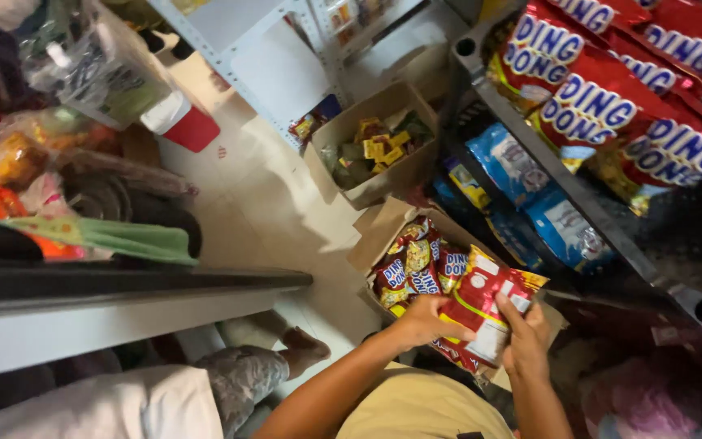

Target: The person repeatedly picks up red snack packets from a cardboard box on the floor and places them into a black plastic basket on a shelf. They handle the packets by hand, arranging them in rows within the basket.

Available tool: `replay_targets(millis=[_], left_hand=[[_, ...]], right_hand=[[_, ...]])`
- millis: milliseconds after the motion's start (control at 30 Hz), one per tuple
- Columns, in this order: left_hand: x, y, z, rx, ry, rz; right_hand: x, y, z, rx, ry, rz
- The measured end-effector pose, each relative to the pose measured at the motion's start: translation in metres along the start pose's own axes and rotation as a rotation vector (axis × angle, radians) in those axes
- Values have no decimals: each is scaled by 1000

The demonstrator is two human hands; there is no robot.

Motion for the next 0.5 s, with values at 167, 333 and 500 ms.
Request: replay_targets(millis=[167, 333, 500], left_hand=[[-5, -21, -15, 16, 55, -151], [-7, -23, -18, -156, 60, -127], [-23, -1, -9, -61, 118, -97]], right_hand=[[1, 0, -1, -25, 17, 63], [-10, -12, 6, 0, -38, 98], [-8, -4, -1, -15, -24, 142]])
Point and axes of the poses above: each hand's wrist, its own z-axis towards the middle knuckle, its own x-axis out of the palm, y = z × x, the point moved 2 cm from there along z, towards the middle knuckle, and after that the axes turned 10 degrees about -z, right-handed, at the moved point
